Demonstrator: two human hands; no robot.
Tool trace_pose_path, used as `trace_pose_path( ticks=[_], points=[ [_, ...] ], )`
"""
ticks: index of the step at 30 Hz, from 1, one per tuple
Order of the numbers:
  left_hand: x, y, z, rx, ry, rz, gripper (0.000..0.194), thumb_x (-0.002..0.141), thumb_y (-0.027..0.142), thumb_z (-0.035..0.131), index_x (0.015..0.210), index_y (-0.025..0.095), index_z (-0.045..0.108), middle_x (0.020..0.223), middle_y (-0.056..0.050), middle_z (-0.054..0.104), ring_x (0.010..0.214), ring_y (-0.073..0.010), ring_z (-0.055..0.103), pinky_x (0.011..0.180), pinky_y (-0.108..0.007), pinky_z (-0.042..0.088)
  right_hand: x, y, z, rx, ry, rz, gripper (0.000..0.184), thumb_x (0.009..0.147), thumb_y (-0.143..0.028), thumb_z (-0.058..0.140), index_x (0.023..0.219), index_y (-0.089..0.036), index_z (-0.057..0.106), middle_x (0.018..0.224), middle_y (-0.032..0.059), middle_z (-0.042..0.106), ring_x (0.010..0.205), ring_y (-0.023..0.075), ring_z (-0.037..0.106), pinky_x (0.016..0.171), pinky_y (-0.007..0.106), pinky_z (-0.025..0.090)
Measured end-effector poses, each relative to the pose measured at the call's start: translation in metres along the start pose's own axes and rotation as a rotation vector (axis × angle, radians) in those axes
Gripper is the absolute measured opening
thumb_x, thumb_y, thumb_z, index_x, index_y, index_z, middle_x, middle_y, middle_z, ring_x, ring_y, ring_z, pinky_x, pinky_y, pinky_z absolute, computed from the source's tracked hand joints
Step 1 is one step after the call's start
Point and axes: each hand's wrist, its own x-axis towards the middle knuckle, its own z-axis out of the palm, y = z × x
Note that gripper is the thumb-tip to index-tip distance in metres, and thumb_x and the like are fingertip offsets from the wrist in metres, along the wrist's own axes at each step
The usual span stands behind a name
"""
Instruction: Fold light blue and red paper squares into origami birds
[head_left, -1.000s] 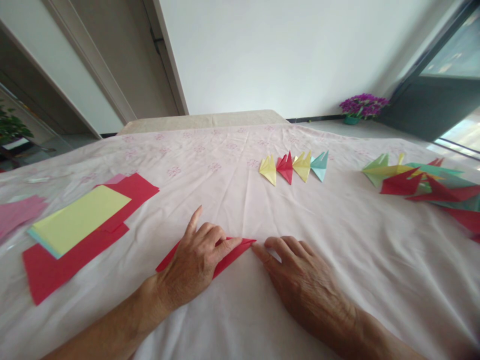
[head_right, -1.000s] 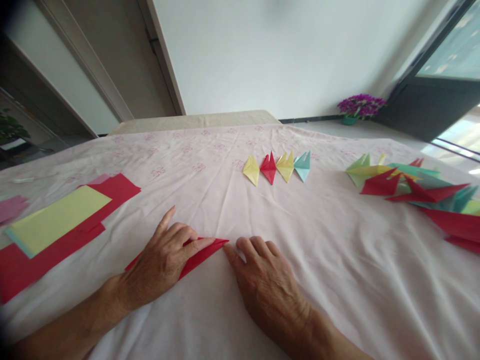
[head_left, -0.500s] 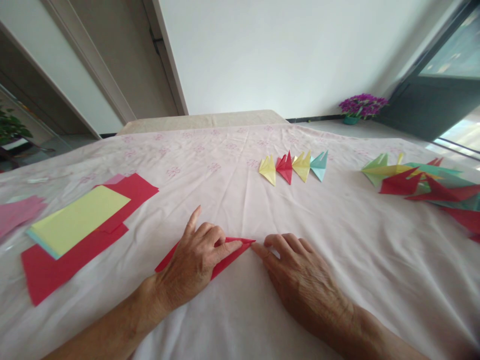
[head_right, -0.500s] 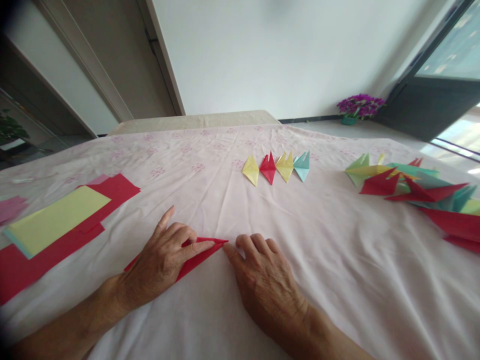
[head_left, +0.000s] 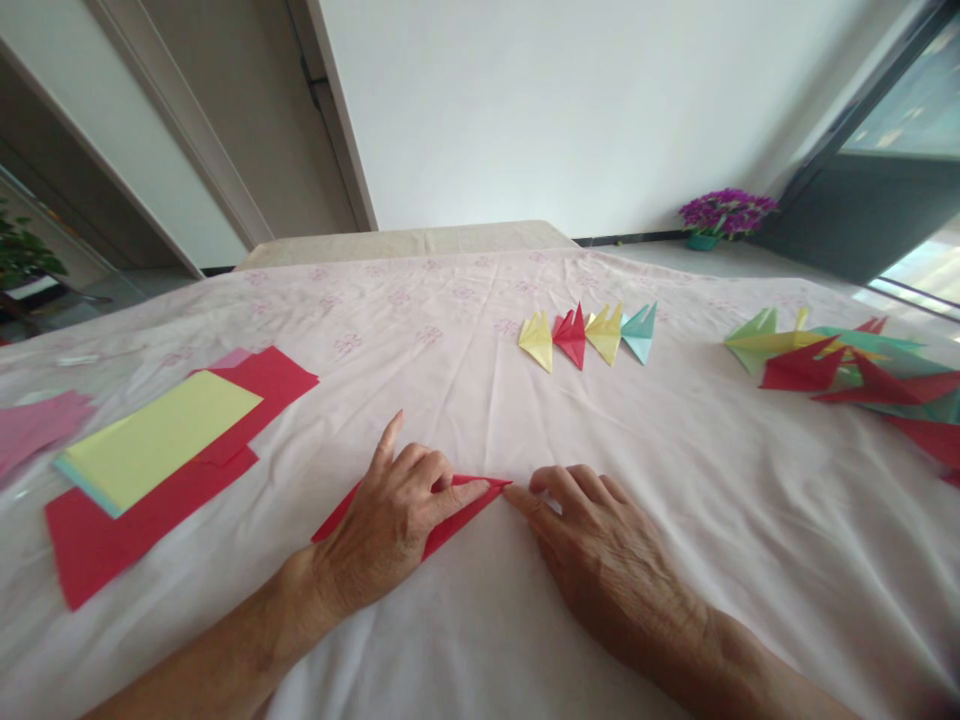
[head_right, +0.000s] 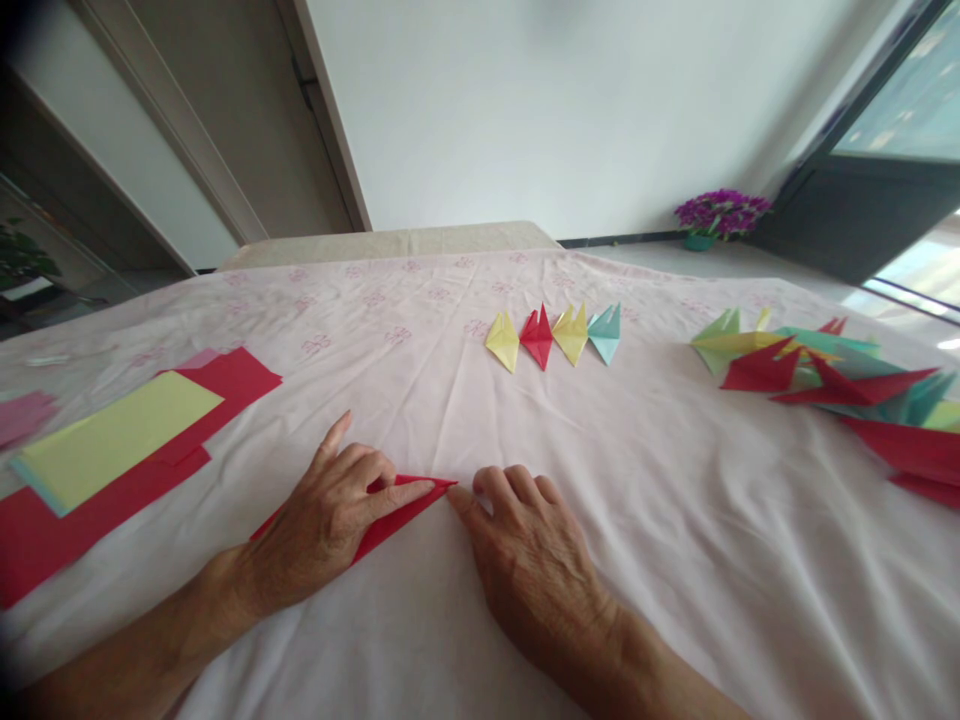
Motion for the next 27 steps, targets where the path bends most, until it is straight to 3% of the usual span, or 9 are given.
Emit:
trace_pose_path(
  ticks=[11, 17, 21, 27],
  points=[
    [0.002, 0.001, -0.003, 0.017, 0.034, 0.016, 0.043, 0.095, 0.009, 0.040, 0.127, 0.032, 0.057, 0.081, 0.000, 0.050, 0.081, -0.0160, 0.047, 0.109, -0.069, 0.016, -0.001, 0.004, -0.002, 0.037, 0.041, -0.019, 0.021, 0.089, -0.012, 0.054, 0.104, -0.023, 0.063, 0.102, 0.0049, 0.060, 0.087, 0.0195, 0.051, 0.074, 0.033, 0.038],
    [0.002, 0.002, -0.002, 0.032, 0.032, 0.022, 0.042, 0.095, 0.009, 0.041, 0.125, 0.032, 0.059, 0.080, 0.001, 0.050, 0.078, -0.0155, 0.047, 0.109, -0.069, 0.017, 0.004, -0.001, -0.001, -0.011, 0.062, -0.013, 0.032, 0.092, -0.016, 0.051, 0.124, -0.022, 0.055, 0.105, 0.0066, 0.060, 0.086, 0.0200, 0.052, 0.072, 0.034, 0.040],
    [0.001, 0.002, -0.003, 0.014, 0.028, -0.007, 0.038, 0.095, 0.011, 0.042, 0.123, 0.029, 0.060, 0.084, 0.000, 0.055, 0.083, -0.0166, 0.051, 0.110, -0.068, 0.016, 0.008, -0.007, -0.002, -0.080, 0.004, -0.005, 0.023, 0.092, -0.019, 0.053, 0.113, -0.024, 0.059, 0.105, 0.0058, 0.059, 0.089, 0.0220, 0.052, 0.071, 0.035, 0.038],
    [-0.009, -0.013, -0.006, -0.094, 0.132, -0.083, 0.024, 0.093, 0.012, 0.049, 0.102, 0.023, 0.069, 0.083, 0.000, 0.064, 0.081, -0.0140, 0.059, 0.111, -0.062, 0.022, 0.006, -0.007, 0.001, -0.141, 0.009, -0.019, 0.024, 0.090, -0.018, 0.054, 0.113, -0.025, 0.059, 0.103, 0.0046, 0.059, 0.085, 0.0218, 0.051, 0.069, 0.036, 0.037]
  ],
)
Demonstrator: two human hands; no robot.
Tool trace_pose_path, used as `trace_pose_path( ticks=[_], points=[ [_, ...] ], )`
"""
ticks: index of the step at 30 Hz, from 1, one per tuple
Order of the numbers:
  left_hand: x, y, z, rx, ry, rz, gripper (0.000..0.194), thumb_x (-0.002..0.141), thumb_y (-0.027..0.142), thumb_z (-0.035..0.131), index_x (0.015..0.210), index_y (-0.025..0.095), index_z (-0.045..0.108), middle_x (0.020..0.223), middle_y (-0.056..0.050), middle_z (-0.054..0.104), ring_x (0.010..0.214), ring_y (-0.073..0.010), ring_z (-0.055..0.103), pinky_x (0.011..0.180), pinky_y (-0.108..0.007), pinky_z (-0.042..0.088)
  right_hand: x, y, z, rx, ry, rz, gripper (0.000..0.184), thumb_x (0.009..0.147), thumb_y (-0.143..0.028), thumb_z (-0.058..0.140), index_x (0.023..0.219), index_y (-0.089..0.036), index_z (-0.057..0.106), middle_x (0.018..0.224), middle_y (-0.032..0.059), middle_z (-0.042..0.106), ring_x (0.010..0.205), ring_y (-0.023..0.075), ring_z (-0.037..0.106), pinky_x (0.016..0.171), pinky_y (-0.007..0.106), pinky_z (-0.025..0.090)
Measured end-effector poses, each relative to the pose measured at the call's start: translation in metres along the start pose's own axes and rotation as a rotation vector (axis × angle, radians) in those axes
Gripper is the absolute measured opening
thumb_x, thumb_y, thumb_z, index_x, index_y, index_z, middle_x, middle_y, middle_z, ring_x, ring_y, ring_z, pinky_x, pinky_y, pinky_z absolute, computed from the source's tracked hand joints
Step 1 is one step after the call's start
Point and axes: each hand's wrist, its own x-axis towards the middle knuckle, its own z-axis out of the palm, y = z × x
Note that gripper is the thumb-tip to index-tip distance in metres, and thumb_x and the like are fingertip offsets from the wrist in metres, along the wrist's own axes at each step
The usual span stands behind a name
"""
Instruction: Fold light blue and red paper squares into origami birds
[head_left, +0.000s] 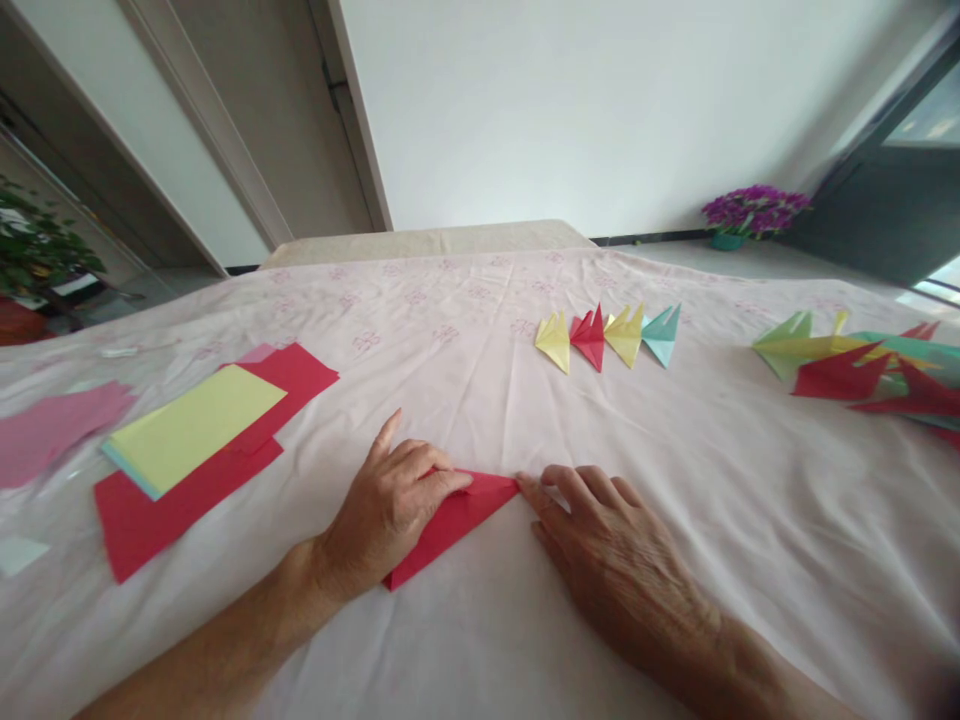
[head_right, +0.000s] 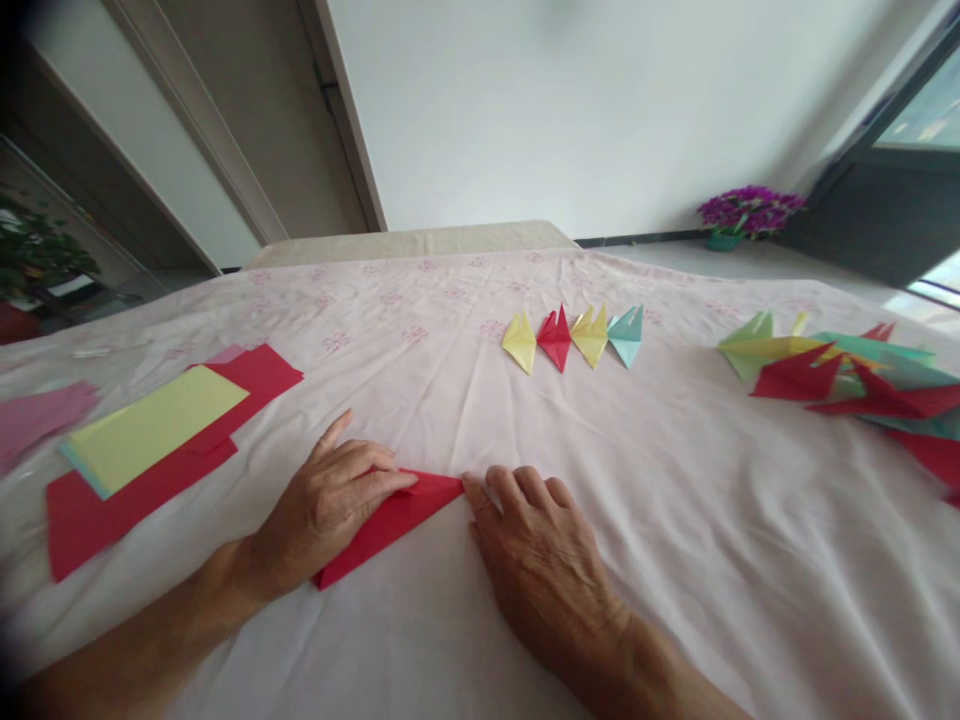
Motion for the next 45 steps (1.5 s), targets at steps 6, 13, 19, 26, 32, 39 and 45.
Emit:
trace_pose_path(
  ticks=[6, 13, 19, 26, 32, 39, 45],
  points=[
    [-0.017, -0.022, -0.008, -0.026, 0.057, 0.067, 0.027, 0.093, 0.007, 0.049, 0.109, 0.019, 0.066, 0.101, -0.004, 0.072, 0.098, -0.0155, 0.065, 0.108, -0.050, 0.039, -0.002, 0.002, 0.006, -0.096, 0.046, -0.056, 0.036, 0.088, -0.017, 0.053, 0.124, -0.020, 0.054, 0.106, 0.0069, 0.059, 0.085, 0.0229, 0.051, 0.069, 0.037, 0.038],
    [-0.022, -0.028, -0.008, 0.024, 0.029, 0.156, 0.030, 0.093, 0.007, 0.045, 0.114, 0.014, 0.065, 0.110, -0.009, 0.071, 0.116, -0.0214, 0.059, 0.103, -0.047, 0.048, -0.003, 0.002, 0.010, -0.115, 0.077, -0.070, 0.032, 0.088, -0.015, 0.051, 0.119, -0.020, 0.057, 0.106, 0.0077, 0.060, 0.083, 0.0230, 0.051, 0.069, 0.037, 0.039],
    [-0.023, -0.028, -0.008, 0.099, -0.011, 0.157, 0.029, 0.093, 0.006, 0.046, 0.116, 0.011, 0.065, 0.115, -0.010, 0.069, 0.124, -0.0247, 0.053, 0.105, -0.049, 0.046, -0.004, 0.003, 0.013, -0.137, 0.096, -0.095, 0.033, 0.086, -0.012, 0.050, 0.118, -0.018, 0.058, 0.109, 0.0086, 0.060, 0.086, 0.0241, 0.052, 0.072, 0.038, 0.041],
    [-0.020, -0.029, -0.027, 0.003, -0.111, 0.018, 0.039, 0.092, 0.002, 0.038, 0.117, 0.016, 0.065, 0.122, -0.010, 0.065, 0.131, -0.0228, 0.046, 0.103, -0.044, 0.048, -0.005, 0.004, 0.013, -0.121, 0.126, -0.119, 0.035, 0.086, -0.009, 0.047, 0.119, -0.016, 0.058, 0.105, 0.0096, 0.061, 0.082, 0.0232, 0.054, 0.070, 0.038, 0.044],
    [-0.004, 0.019, -0.048, -0.004, 0.002, 0.031, 0.039, 0.092, 0.007, 0.037, 0.120, 0.016, 0.063, 0.119, -0.009, 0.067, 0.126, -0.0242, 0.051, 0.107, -0.051, 0.042, -0.004, 0.002, 0.012, -0.130, 0.119, -0.119, 0.038, 0.082, -0.005, 0.047, 0.116, -0.015, 0.060, 0.106, 0.0108, 0.063, 0.086, 0.0253, 0.055, 0.070, 0.039, 0.046],
    [0.009, 0.031, -0.018, 0.160, -0.046, 0.072, 0.031, 0.093, 0.012, 0.047, 0.121, 0.012, 0.061, 0.120, -0.009, 0.067, 0.123, -0.0268, 0.054, 0.111, -0.051, 0.037, -0.003, 0.001, 0.011, -0.112, 0.079, -0.096, 0.035, 0.082, -0.008, 0.053, 0.116, -0.016, 0.060, 0.108, 0.0094, 0.062, 0.085, 0.0243, 0.054, 0.071, 0.038, 0.046],
    [-0.006, 0.001, -0.009, 0.159, 0.023, 0.112, 0.029, 0.094, 0.008, 0.042, 0.111, 0.011, 0.065, 0.110, -0.011, 0.071, 0.113, -0.0244, 0.062, 0.102, -0.047, 0.049, -0.002, 0.001, 0.011, -0.127, 0.069, -0.116, 0.032, 0.081, -0.008, 0.054, 0.110, -0.018, 0.063, 0.103, 0.0082, 0.062, 0.082, 0.0241, 0.054, 0.068, 0.038, 0.046]
  ],
)
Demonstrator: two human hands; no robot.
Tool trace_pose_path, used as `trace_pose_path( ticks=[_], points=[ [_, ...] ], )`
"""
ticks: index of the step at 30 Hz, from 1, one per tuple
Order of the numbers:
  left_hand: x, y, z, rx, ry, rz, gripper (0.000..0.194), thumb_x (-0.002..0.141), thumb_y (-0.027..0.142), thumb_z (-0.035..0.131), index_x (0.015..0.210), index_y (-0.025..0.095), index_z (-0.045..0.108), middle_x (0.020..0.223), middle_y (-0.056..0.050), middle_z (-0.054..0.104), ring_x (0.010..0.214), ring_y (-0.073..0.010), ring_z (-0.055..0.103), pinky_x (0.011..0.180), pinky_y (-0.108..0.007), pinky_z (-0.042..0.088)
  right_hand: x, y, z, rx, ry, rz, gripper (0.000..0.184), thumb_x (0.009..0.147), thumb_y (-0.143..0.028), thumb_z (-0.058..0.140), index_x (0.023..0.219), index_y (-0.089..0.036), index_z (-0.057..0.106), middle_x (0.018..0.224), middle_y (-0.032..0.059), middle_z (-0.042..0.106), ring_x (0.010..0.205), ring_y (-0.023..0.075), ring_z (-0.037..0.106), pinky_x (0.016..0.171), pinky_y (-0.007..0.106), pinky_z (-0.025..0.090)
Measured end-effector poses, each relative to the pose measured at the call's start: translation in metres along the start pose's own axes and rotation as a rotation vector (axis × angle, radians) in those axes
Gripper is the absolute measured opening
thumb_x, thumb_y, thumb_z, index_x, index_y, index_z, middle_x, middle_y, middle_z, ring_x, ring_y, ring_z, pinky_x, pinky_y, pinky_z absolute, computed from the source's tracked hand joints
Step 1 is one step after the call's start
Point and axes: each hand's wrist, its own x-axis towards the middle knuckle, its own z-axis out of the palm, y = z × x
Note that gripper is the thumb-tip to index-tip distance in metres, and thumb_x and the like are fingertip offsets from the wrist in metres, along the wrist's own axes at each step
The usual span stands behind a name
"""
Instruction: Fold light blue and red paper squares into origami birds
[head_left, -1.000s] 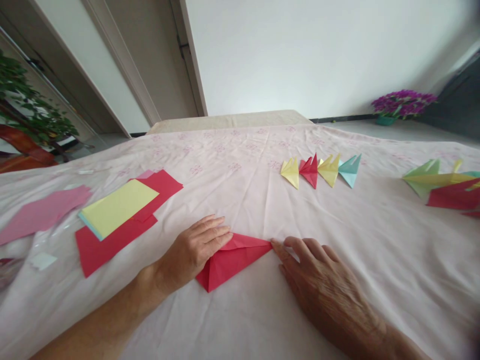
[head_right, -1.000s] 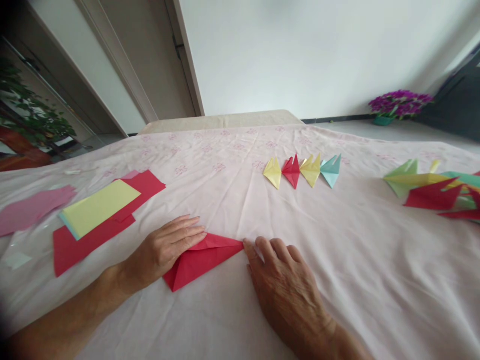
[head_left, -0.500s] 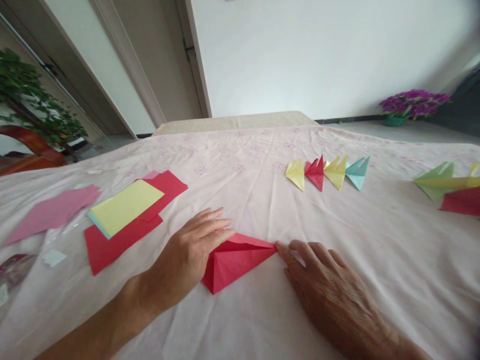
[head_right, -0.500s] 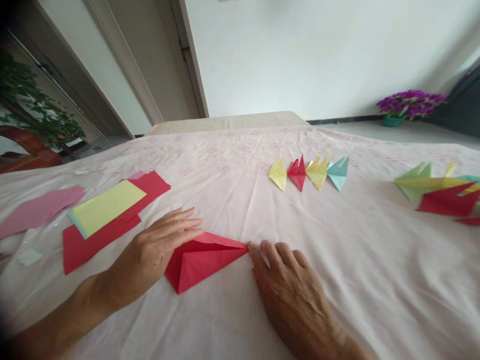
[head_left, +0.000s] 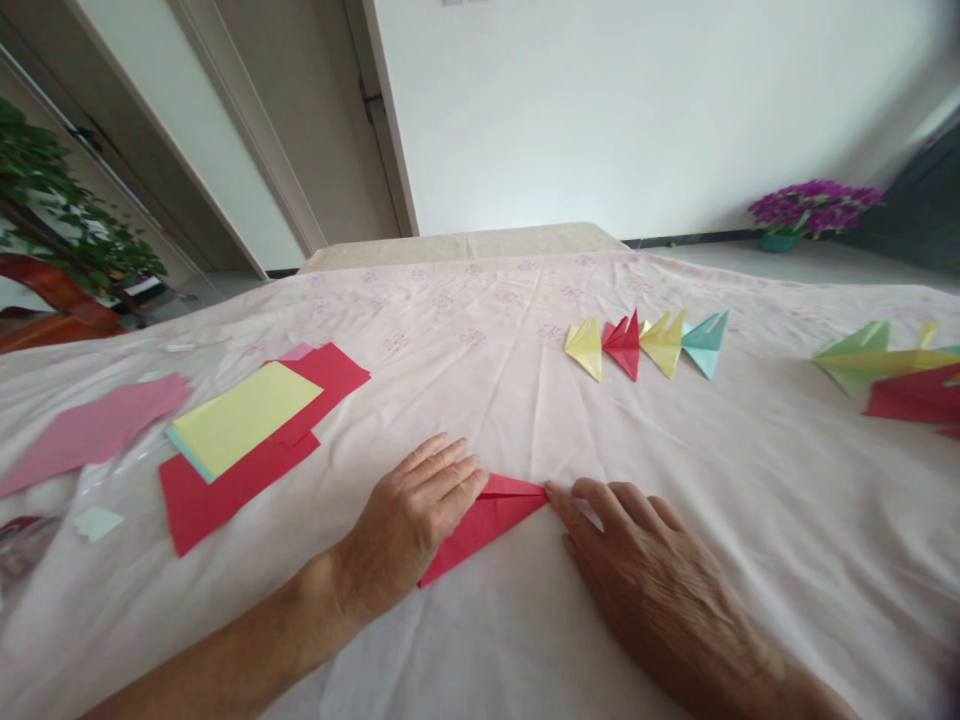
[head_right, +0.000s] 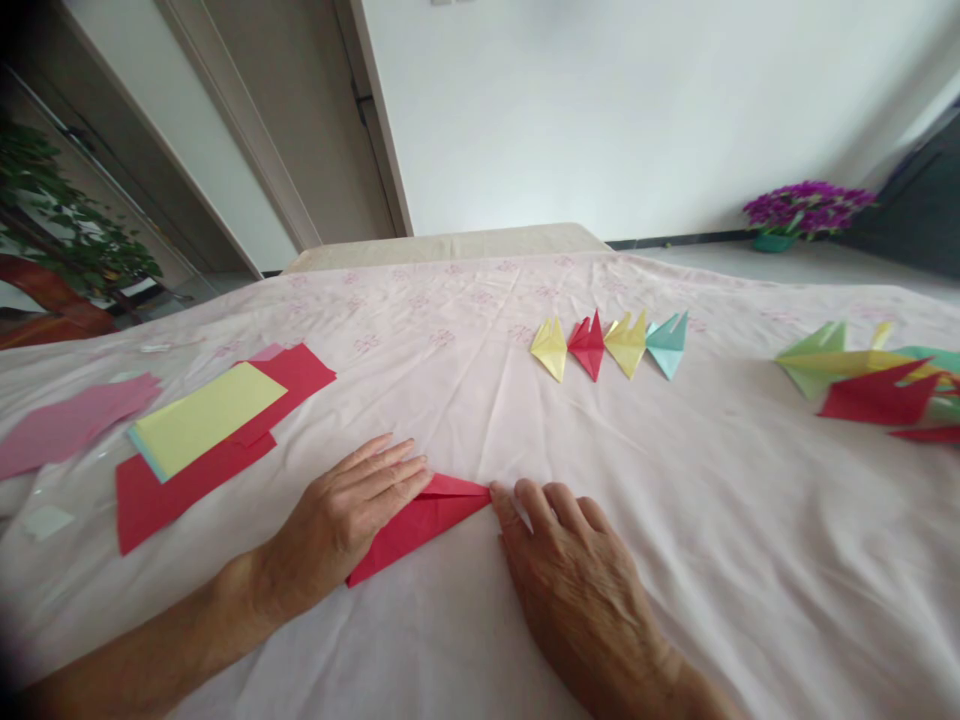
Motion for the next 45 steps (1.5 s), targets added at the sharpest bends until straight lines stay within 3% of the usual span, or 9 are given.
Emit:
trace_pose_path(
  ticks=[8, 13, 16, 20, 25, 30, 33, 38, 45],
  points=[
    [-0.015, 0.004, 0.004, 0.020, -0.097, 0.013, 0.035, 0.094, 0.004, 0.037, 0.119, 0.009, 0.061, 0.119, -0.014, 0.067, 0.115, -0.0235, 0.061, 0.101, -0.043, 0.050, -0.002, 0.001, 0.001, -0.015, 0.034, -0.009, 0.035, 0.081, -0.008, 0.053, 0.113, -0.017, 0.062, 0.106, 0.0084, 0.063, 0.082, 0.0236, 0.054, 0.069, 0.037, 0.046],
    [-0.013, 0.011, -0.004, 0.040, -0.304, -0.090, 0.042, 0.089, 0.002, 0.039, 0.126, 0.010, 0.056, 0.131, -0.015, 0.060, 0.122, -0.0242, 0.056, 0.103, -0.042, 0.048, -0.003, 0.001, 0.001, -0.016, 0.049, 0.005, 0.035, 0.081, -0.009, 0.051, 0.113, -0.018, 0.061, 0.104, 0.0078, 0.063, 0.081, 0.0228, 0.054, 0.068, 0.036, 0.046],
    [-0.007, 0.022, -0.011, 0.051, -0.382, -0.166, 0.038, 0.089, 0.013, 0.045, 0.125, 0.009, 0.056, 0.133, -0.018, 0.058, 0.124, -0.0268, 0.054, 0.106, -0.045, 0.044, -0.002, 0.001, 0.002, -0.017, 0.044, 0.006, 0.035, 0.082, -0.008, 0.050, 0.114, -0.018, 0.061, 0.105, 0.0080, 0.063, 0.081, 0.0227, 0.054, 0.069, 0.037, 0.045],
    [0.002, 0.038, -0.005, 0.153, -0.364, -0.267, 0.042, 0.090, 0.034, 0.053, 0.118, 0.003, 0.059, 0.124, -0.024, 0.061, 0.118, -0.0336, 0.057, 0.104, -0.050, 0.043, -0.002, 0.000, 0.003, -0.023, 0.031, 0.007, 0.035, 0.081, -0.008, 0.050, 0.112, -0.019, 0.062, 0.105, 0.0078, 0.063, 0.082, 0.0233, 0.055, 0.069, 0.038, 0.045],
    [0.007, 0.044, 0.014, 0.268, -0.351, -0.308, 0.017, 0.091, 0.009, 0.046, 0.101, 0.008, 0.060, 0.105, -0.016, 0.064, 0.104, -0.0282, 0.063, 0.101, -0.048, 0.046, -0.002, 0.000, 0.003, -0.020, 0.024, 0.027, 0.035, 0.082, -0.009, 0.050, 0.113, -0.020, 0.062, 0.106, 0.0080, 0.063, 0.083, 0.0234, 0.055, 0.070, 0.038, 0.044],
    [-0.001, 0.043, 0.017, 0.256, -0.334, -0.242, 0.046, 0.085, -0.001, 0.041, 0.130, 0.008, 0.046, 0.131, -0.019, 0.055, 0.124, -0.0301, 0.052, 0.104, -0.046, 0.045, -0.001, 0.000, 0.002, -0.009, 0.033, 0.021, 0.034, 0.081, -0.008, 0.050, 0.111, -0.020, 0.063, 0.104, 0.0075, 0.064, 0.080, 0.0227, 0.055, 0.068, 0.037, 0.045],
    [-0.005, 0.045, 0.016, 0.236, -0.329, -0.192, 0.049, 0.090, 0.008, 0.044, 0.139, 0.010, 0.040, 0.141, -0.019, 0.048, 0.131, -0.0318, 0.045, 0.108, -0.045, 0.041, -0.002, -0.001, 0.004, -0.023, 0.051, 0.022, 0.041, 0.080, -0.007, 0.051, 0.117, -0.019, 0.062, 0.106, 0.0082, 0.064, 0.084, 0.0241, 0.056, 0.070, 0.038, 0.047],
    [-0.007, 0.053, 0.017, 0.138, -0.322, -0.260, 0.060, 0.095, 0.045, 0.045, 0.139, 0.005, 0.042, 0.146, -0.022, 0.041, 0.138, -0.0340, 0.035, 0.112, -0.047, 0.034, -0.005, 0.000, 0.008, -0.022, 0.067, 0.001, 0.038, 0.078, -0.007, 0.051, 0.111, -0.019, 0.063, 0.110, 0.0090, 0.063, 0.087, 0.0247, 0.055, 0.072, 0.039, 0.049],
    [-0.014, 0.046, 0.007, -0.004, -0.395, -0.260, 0.077, 0.091, 0.058, 0.044, 0.148, 0.008, 0.028, 0.155, -0.021, 0.025, 0.144, -0.0325, 0.019, 0.115, -0.047, 0.028, -0.007, 0.000, 0.010, -0.009, 0.055, 0.011, 0.038, 0.080, -0.009, 0.052, 0.116, -0.019, 0.060, 0.112, 0.0092, 0.061, 0.089, 0.0252, 0.054, 0.074, 0.041, 0.049]
  ],
)
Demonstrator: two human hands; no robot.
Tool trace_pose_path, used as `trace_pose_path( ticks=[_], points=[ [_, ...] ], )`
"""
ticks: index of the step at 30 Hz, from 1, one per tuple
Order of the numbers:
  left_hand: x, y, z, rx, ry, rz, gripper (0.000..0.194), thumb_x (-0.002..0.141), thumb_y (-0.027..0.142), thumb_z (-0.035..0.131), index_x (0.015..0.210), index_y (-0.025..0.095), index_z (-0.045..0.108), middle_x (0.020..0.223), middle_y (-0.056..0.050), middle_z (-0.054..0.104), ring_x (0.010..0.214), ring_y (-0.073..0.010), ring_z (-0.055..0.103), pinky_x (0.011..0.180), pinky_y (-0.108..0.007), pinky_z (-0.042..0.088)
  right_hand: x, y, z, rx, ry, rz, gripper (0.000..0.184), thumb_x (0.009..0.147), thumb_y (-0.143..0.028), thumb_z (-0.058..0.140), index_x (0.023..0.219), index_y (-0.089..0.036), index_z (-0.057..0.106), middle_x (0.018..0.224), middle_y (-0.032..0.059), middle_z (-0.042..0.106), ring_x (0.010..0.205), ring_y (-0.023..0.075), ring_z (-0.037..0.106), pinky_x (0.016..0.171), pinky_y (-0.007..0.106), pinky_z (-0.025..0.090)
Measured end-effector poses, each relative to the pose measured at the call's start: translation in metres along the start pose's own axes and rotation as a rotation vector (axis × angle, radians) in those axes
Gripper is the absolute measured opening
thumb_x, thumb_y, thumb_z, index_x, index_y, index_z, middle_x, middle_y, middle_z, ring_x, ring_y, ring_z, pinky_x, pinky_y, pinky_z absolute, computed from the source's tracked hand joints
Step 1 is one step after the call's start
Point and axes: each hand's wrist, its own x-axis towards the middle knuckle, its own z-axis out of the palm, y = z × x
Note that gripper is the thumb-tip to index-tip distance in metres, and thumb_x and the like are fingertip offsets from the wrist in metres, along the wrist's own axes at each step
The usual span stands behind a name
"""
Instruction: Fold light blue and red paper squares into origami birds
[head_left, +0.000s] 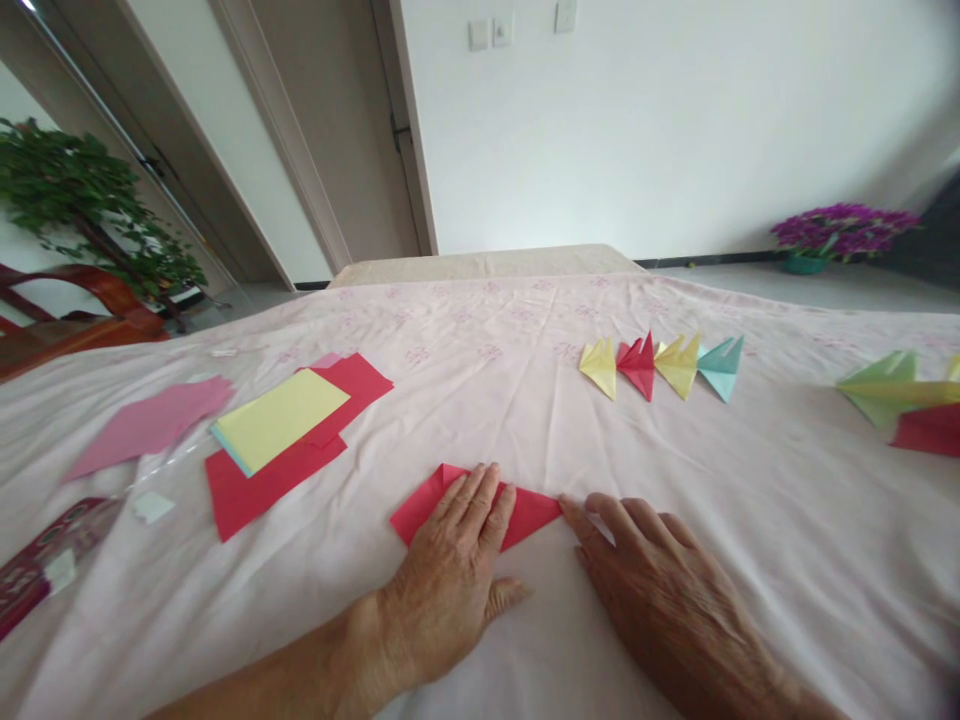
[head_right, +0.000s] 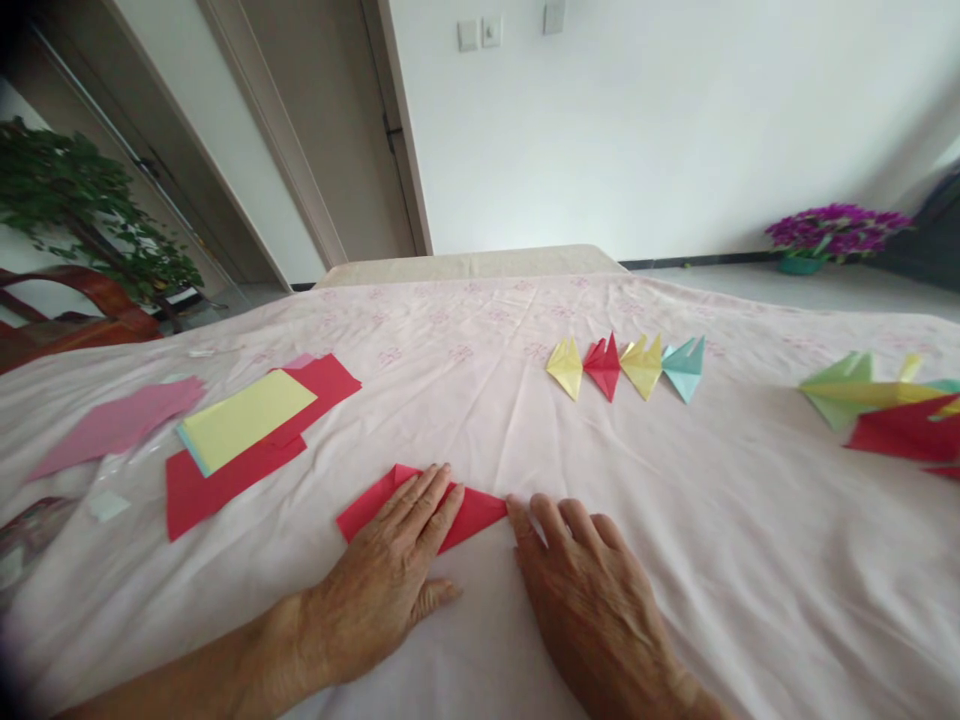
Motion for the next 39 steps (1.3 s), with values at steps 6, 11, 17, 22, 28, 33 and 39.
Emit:
trace_pose_path(
  ticks=[6, 11, 17, 22, 28, 33, 39],
  points=[
    [-0.005, -0.013, -0.007, -0.009, -0.065, -0.014, 0.081, 0.089, 0.066, 0.038, 0.151, 0.017, 0.019, 0.157, -0.021, 0.017, 0.145, -0.0363, 0.013, 0.113, -0.058, 0.021, 0.001, 0.000, -0.003, 0.005, -0.001, 0.007, 0.037, 0.082, -0.008, 0.051, 0.115, -0.019, 0.061, 0.111, 0.0090, 0.061, 0.089, 0.0253, 0.055, 0.073, 0.040, 0.048],
    [-0.011, -0.021, -0.003, 0.045, -0.019, -0.090, 0.080, 0.089, 0.067, 0.035, 0.150, 0.017, 0.023, 0.155, -0.025, 0.019, 0.144, -0.0386, 0.016, 0.109, -0.062, 0.023, 0.004, -0.001, -0.011, 0.008, -0.054, 0.041, 0.033, 0.086, -0.010, 0.048, 0.114, -0.022, 0.061, 0.107, 0.0078, 0.061, 0.087, 0.0240, 0.055, 0.071, 0.038, 0.045],
    [-0.019, -0.026, 0.004, 0.077, 0.034, -0.132, 0.079, 0.091, 0.065, 0.031, 0.150, 0.012, 0.023, 0.154, -0.025, 0.022, 0.144, -0.0350, 0.017, 0.111, -0.059, 0.022, 0.008, -0.005, -0.020, 0.051, -0.092, 0.087, 0.030, 0.091, -0.016, 0.048, 0.118, -0.022, 0.060, 0.108, 0.0073, 0.060, 0.088, 0.0232, 0.055, 0.073, 0.038, 0.044],
    [-0.018, -0.024, 0.004, 0.051, 0.000, -0.174, 0.081, 0.090, 0.068, 0.028, 0.149, 0.012, 0.025, 0.154, -0.026, 0.022, 0.144, -0.0363, 0.017, 0.111, -0.059, 0.020, 0.008, 0.001, -0.033, 0.082, -0.103, 0.074, 0.029, 0.095, -0.026, 0.047, 0.122, -0.024, 0.058, 0.113, 0.0076, 0.061, 0.094, 0.0238, 0.056, 0.079, 0.039, 0.045],
    [-0.019, -0.022, 0.006, 0.021, 0.052, -0.200, 0.075, 0.090, 0.066, 0.033, 0.148, 0.017, 0.030, 0.154, -0.025, 0.024, 0.143, -0.0372, 0.019, 0.110, -0.061, 0.019, 0.029, -0.022, -0.050, 0.078, 0.021, 0.081, 0.046, 0.100, -0.036, 0.037, 0.134, -0.008, 0.050, 0.137, 0.0185, 0.053, 0.126, 0.0292, 0.048, 0.102, 0.045, 0.040],
    [-0.021, -0.023, 0.008, 0.017, 0.077, -0.202, 0.071, 0.092, 0.061, 0.037, 0.148, 0.019, 0.030, 0.151, -0.026, 0.029, 0.142, -0.0372, 0.025, 0.109, -0.061, 0.022, 0.043, -0.068, -0.022, 0.210, 0.010, -0.033, 0.055, 0.102, -0.040, 0.027, 0.145, -0.007, 0.037, 0.149, 0.0183, 0.037, 0.139, 0.0276, 0.034, 0.111, 0.047, 0.031],
    [-0.020, -0.022, 0.010, 0.016, 0.111, -0.213, 0.073, 0.090, 0.066, 0.034, 0.146, 0.018, 0.036, 0.152, -0.023, 0.031, 0.142, -0.0367, 0.024, 0.110, -0.061, 0.019, 0.032, -0.059, 0.003, 0.162, -0.067, 0.009, 0.063, 0.101, -0.049, 0.024, 0.149, -0.008, 0.029, 0.154, 0.0157, 0.025, 0.143, 0.0262, 0.024, 0.115, 0.045, 0.024]
  ],
)
